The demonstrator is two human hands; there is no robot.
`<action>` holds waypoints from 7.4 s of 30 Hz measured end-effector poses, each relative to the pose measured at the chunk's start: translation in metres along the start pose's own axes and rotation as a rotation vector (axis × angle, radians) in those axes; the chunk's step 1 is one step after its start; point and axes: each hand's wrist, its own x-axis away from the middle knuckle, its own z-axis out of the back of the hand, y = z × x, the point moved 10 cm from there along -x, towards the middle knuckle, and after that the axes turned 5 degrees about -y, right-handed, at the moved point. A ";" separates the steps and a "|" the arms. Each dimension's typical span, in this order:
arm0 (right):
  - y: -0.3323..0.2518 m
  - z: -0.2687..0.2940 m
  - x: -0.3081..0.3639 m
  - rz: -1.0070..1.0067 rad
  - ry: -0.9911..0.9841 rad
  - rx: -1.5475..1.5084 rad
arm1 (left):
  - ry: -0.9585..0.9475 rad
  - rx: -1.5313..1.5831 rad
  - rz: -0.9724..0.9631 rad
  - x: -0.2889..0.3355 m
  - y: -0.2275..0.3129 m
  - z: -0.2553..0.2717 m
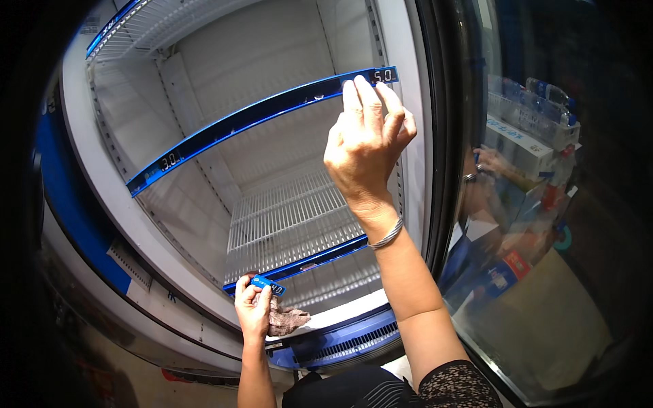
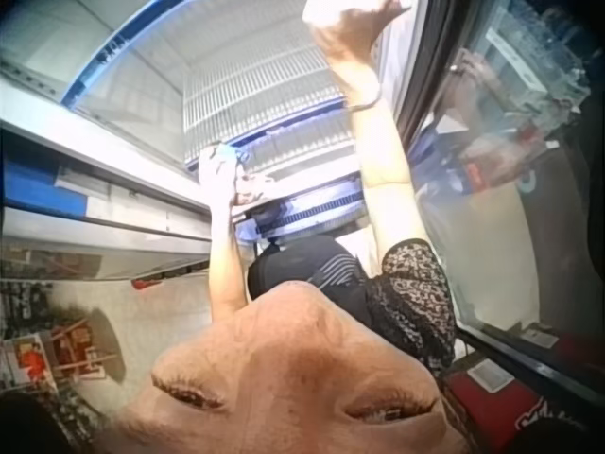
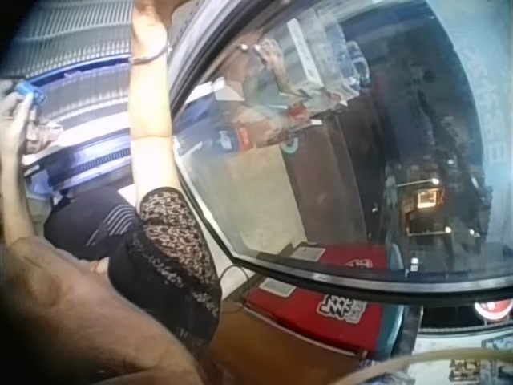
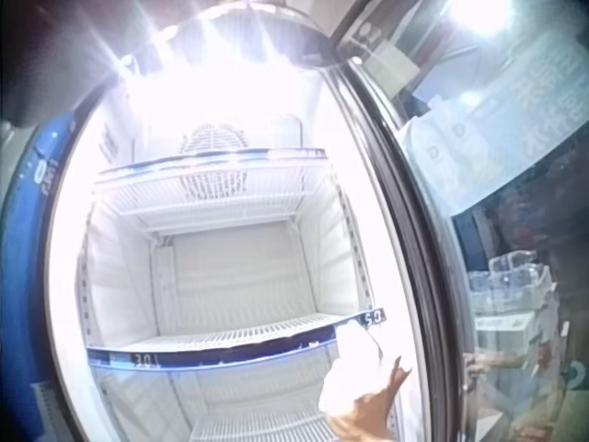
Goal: The person assembles the interior of an empty commercial refrigerator. They insert blue plastic shelf supports into the wire racks, wipe the surfaces with a cloth, and place a wire shelf into the unit. The person then attaches small blue labels to the front edges of the supports.
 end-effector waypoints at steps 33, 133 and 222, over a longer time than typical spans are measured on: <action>-0.023 -0.012 0.009 0.067 -0.073 -0.153 | -0.003 -0.004 0.040 0.000 -0.001 -0.001; 0.104 0.031 0.271 -1.195 0.308 -0.624 | -0.229 -0.828 -0.302 -0.019 0.070 -0.057; -0.054 -0.029 0.311 -1.449 -0.848 -1.256 | 0.103 0.517 0.550 0.016 -0.040 -0.045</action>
